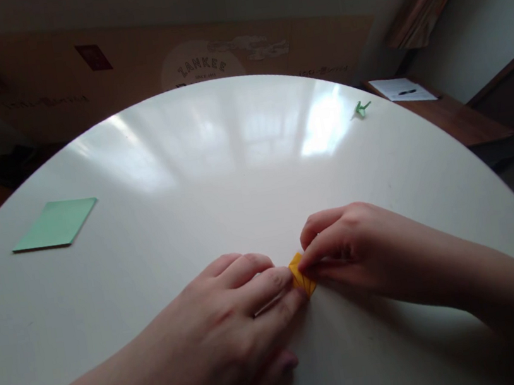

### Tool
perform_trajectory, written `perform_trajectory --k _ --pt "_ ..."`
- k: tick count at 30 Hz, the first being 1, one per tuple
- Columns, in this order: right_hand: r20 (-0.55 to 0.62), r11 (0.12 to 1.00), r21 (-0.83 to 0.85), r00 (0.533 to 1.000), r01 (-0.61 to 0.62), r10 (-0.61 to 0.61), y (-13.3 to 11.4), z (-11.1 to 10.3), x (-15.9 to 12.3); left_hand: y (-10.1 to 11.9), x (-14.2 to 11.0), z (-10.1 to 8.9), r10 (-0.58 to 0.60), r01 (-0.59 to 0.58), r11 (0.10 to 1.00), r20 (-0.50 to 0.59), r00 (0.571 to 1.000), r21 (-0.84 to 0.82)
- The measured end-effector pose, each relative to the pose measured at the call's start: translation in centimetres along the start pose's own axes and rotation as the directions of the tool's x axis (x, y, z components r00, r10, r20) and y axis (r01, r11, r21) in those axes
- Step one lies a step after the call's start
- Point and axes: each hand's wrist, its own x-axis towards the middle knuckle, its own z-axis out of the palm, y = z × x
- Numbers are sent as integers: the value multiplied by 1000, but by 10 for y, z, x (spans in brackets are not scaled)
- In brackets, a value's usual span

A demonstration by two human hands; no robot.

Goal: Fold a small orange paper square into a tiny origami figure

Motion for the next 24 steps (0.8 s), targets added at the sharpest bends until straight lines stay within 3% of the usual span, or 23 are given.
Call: perform_trajectory --k 18,24 --pt "-3 998 -46 999 -46 46 4 -8 -2 -2 -1 -2 -11 11 1000 43 999 2" --pt "19 996 -77 999 44 -42 9 -9 0 -7 2 -4 43 -42 999 64 997 -17"
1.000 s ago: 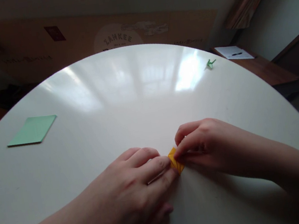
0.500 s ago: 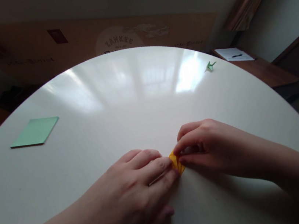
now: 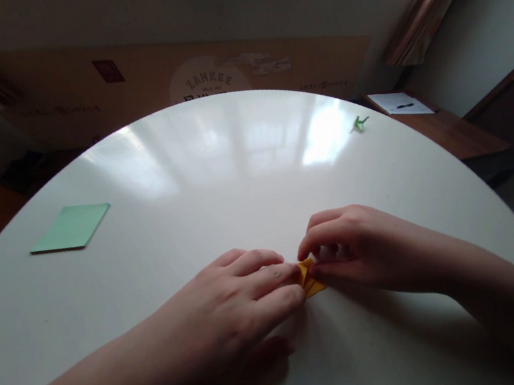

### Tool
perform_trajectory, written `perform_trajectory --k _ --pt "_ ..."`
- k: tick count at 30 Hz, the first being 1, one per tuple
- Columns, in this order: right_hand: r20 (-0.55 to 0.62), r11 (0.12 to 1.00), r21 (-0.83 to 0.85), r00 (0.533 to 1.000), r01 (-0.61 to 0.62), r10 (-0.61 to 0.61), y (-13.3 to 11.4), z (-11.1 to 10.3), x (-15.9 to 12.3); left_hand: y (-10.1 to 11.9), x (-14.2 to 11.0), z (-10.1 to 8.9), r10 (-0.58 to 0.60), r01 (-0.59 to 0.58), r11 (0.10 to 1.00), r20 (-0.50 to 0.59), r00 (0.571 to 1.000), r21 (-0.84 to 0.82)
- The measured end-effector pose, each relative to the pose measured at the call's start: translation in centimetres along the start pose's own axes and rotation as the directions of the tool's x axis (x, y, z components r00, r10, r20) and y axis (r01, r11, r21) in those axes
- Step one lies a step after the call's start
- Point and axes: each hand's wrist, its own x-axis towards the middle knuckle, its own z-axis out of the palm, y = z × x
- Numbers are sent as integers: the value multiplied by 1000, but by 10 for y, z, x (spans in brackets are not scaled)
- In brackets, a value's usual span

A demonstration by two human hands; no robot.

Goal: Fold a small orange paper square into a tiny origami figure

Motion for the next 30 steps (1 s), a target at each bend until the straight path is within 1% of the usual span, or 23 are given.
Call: perform_trajectory --k 5,9,11,14,18,21,24,27,30 --pt "-32 996 12 996 83 -83 5 1 0 3 1 0 13 -14 998 16 1000 57" --pt "-46 990 16 989 143 -142 9 3 1 5 -2 1 -13 10 996 29 999 86" --pt "-33 990 21 990 140 -140 10 3 2 5 -3 1 -48 45 993 22 999 105" --pt "-12 995 0 995 103 -103 8 1 1 6 -4 2 -111 111 981 -7 994 162" --pt "-17 997 -64 999 40 -41 -1 1 -2 18 -3 7 -198 204 939 -51 979 278" --pt "-44 990 -136 998 28 -34 -9 6 -4 32 -3 14 -183 204 913 -91 979 353" --pt "-62 975 -221 997 34 -49 -15 13 -4 41 -4 22 -146 178 920 -116 982 348" --pt "-55 953 -299 996 47 -67 -20 17 -4 40 -5 25 -139 179 923 -139 980 339" --pt "-65 937 -339 992 82 -110 -22 20 -5 36 -7 25 -159 194 925 -131 979 326"
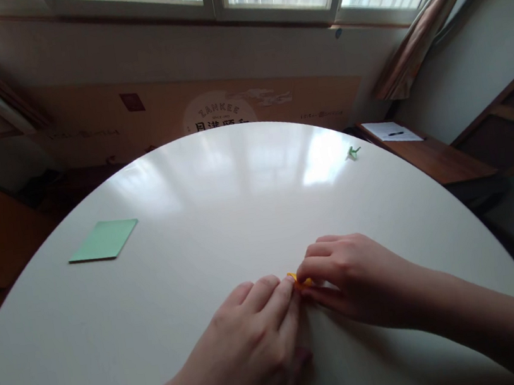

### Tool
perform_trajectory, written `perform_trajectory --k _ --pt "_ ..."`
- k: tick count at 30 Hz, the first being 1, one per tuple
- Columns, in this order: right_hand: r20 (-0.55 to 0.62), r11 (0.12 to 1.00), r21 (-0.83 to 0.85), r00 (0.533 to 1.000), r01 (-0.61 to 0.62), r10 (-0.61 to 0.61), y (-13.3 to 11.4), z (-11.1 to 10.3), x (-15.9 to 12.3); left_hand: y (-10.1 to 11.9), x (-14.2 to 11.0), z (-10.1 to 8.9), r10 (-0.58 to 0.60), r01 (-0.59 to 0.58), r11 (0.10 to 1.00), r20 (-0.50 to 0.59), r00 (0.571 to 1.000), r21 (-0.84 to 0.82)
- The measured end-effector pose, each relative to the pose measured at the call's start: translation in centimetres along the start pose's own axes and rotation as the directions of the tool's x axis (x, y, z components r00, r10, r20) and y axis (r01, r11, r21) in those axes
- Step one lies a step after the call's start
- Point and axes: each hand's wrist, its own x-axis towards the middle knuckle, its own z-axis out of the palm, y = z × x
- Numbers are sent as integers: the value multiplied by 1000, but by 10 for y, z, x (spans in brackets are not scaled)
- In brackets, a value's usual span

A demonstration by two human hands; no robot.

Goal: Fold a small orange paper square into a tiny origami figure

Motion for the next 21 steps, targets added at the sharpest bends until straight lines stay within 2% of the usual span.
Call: perform_trajectory --k 4,9,12,17,21 --pt "-111 996 27 990 86 -82 4 10 -4 -1 -4 -1 -41 41 999 -3 999 24" --pt "-222 973 25 951 227 -216 13 21 -10 -2 -4 -2 -36 37 999 -30 999 26" --pt "-233 962 23 937 272 -260 14 21 -11 -8 -3 1 -35 36 999 -43 998 23" --pt "-226 952 67 934 299 -277 16 20 -12 -18 -2 9 58 -58 998 -117 991 4" --pt "-218 955 40 935 293 -278 16 21 -12 -19 -2 11 27 -26 1000 -135 990 12"
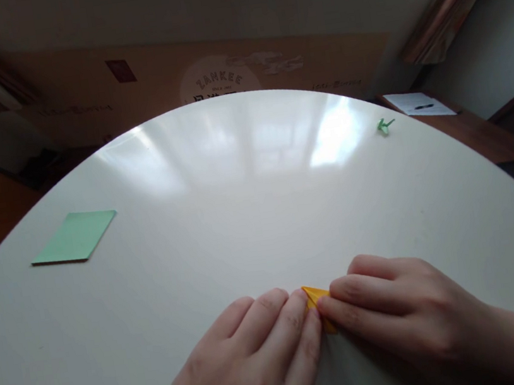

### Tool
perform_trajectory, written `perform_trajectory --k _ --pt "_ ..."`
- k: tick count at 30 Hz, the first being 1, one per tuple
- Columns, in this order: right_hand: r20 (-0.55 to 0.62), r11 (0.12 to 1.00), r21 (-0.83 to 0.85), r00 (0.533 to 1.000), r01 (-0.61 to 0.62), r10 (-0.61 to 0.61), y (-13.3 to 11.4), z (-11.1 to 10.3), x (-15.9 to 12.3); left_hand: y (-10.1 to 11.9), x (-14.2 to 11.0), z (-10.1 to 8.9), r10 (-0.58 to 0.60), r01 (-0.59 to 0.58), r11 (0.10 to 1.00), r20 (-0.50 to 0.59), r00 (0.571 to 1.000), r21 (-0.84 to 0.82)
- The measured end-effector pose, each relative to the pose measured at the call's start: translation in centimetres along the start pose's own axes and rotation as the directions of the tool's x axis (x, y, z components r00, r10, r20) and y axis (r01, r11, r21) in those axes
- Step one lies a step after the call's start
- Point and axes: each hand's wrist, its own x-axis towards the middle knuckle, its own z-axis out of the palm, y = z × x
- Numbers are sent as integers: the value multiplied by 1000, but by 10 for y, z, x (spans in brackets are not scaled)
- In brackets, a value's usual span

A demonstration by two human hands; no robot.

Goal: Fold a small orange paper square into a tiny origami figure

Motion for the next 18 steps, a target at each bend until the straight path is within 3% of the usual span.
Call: perform_trajectory --k 4,8,13,18 --pt "0 1000 23 1000 -12 12 0 0 0 2 1 -1 -26 26 1000 10 1000 -3" --pt "20 999 29 1000 -20 19 -1 -1 1 1 -1 1 34 -33 999 -25 999 38" --pt "44 998 2 997 -57 57 -3 -2 1 0 -5 2 74 -75 996 10 997 43" --pt "34 999 -8 998 -45 45 -3 -3 1 0 -6 -1 27 -26 1000 59 998 -12"
